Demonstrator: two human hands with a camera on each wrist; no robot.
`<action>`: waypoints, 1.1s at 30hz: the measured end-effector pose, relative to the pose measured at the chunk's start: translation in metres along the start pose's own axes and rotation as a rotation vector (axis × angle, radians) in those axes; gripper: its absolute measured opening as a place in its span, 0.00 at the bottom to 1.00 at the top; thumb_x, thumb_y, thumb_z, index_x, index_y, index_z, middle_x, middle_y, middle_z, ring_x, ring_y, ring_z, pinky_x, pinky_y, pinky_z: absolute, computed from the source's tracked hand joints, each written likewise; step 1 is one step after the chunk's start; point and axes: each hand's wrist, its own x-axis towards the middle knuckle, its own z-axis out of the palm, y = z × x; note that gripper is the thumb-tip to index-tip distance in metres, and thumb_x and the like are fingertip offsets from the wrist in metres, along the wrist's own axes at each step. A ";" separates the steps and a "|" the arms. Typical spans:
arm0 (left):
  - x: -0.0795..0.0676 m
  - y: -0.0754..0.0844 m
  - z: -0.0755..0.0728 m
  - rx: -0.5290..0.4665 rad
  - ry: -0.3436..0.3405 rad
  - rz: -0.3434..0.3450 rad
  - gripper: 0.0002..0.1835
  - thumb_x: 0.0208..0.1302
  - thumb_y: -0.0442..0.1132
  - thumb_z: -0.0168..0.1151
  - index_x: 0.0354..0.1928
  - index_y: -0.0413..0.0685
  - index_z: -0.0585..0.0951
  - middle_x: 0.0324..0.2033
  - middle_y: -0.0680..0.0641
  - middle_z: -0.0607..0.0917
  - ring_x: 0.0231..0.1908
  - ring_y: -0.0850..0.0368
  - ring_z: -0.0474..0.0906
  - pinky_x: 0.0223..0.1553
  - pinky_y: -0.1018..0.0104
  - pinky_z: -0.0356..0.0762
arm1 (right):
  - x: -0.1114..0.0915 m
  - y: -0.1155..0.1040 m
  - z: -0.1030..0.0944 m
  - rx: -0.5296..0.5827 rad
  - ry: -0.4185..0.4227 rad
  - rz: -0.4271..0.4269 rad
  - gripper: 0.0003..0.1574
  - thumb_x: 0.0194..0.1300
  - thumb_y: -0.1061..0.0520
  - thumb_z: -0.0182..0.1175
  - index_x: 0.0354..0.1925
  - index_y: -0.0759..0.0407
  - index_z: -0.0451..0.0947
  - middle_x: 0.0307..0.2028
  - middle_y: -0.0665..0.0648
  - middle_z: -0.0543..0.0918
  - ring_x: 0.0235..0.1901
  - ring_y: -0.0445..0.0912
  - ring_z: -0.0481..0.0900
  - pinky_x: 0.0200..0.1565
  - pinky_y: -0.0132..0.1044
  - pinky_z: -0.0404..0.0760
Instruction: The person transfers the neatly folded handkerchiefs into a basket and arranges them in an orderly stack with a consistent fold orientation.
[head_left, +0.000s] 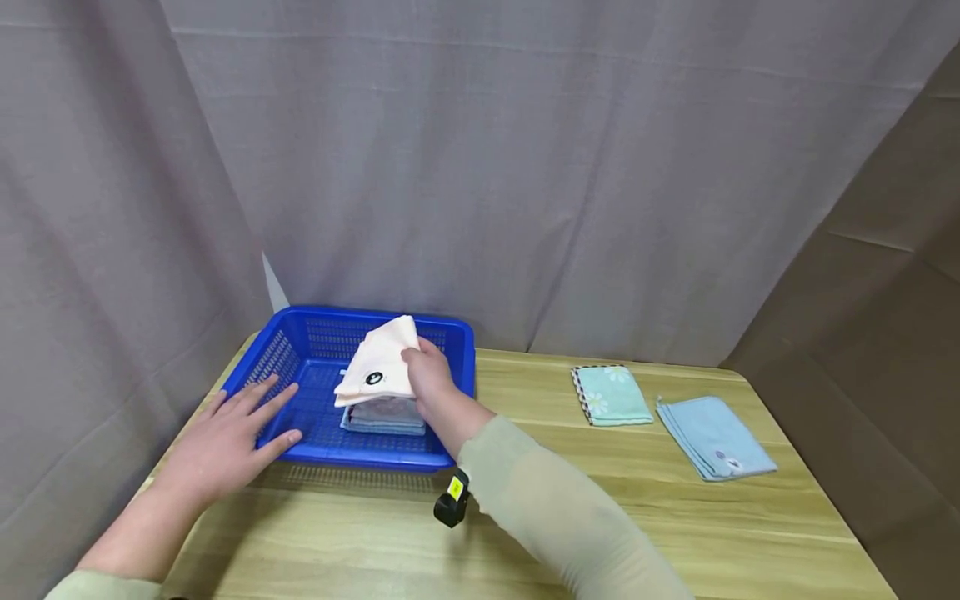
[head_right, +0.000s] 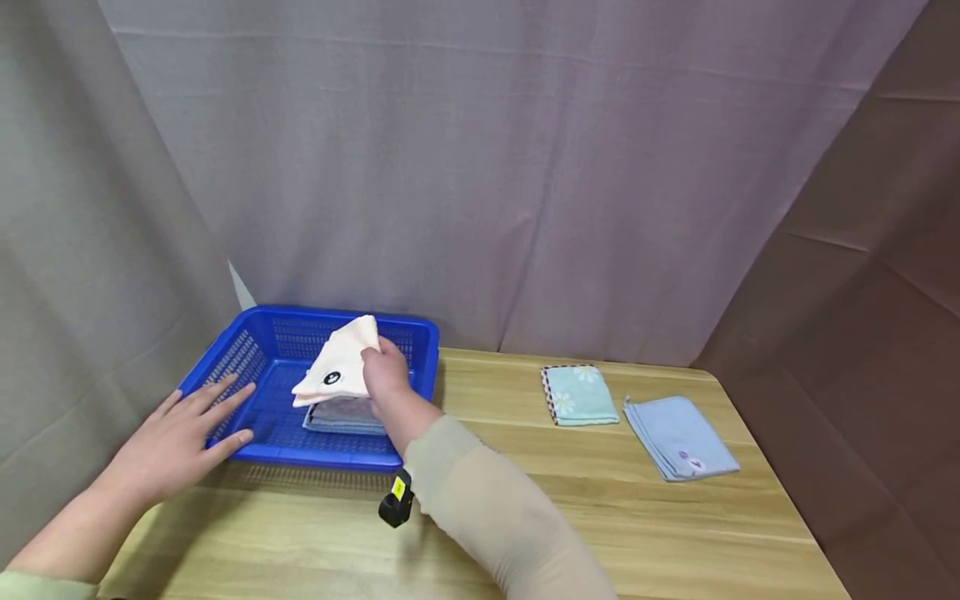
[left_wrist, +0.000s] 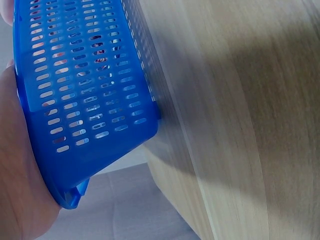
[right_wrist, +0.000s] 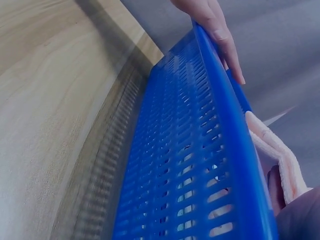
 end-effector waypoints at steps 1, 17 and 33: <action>0.000 0.001 0.000 0.000 0.001 0.000 0.39 0.68 0.68 0.51 0.74 0.55 0.65 0.72 0.36 0.64 0.68 0.30 0.60 0.67 0.31 0.49 | 0.001 0.001 0.000 0.002 -0.002 0.000 0.30 0.68 0.62 0.52 0.68 0.61 0.70 0.45 0.62 0.83 0.35 0.47 0.82 0.33 0.34 0.82; -0.001 0.006 -0.003 -0.004 0.008 -0.006 0.38 0.68 0.66 0.53 0.74 0.54 0.67 0.72 0.37 0.64 0.69 0.32 0.61 0.68 0.32 0.48 | 0.004 0.005 0.007 -0.054 0.000 -0.002 0.30 0.68 0.61 0.52 0.68 0.61 0.69 0.48 0.63 0.82 0.38 0.49 0.83 0.38 0.37 0.83; -0.001 0.010 -0.004 -0.011 -0.001 -0.009 0.39 0.68 0.67 0.51 0.74 0.54 0.66 0.72 0.37 0.64 0.70 0.33 0.59 0.68 0.32 0.48 | 0.003 0.007 0.006 -0.105 -0.059 0.034 0.31 0.71 0.60 0.50 0.70 0.61 0.66 0.50 0.64 0.82 0.41 0.50 0.83 0.40 0.38 0.84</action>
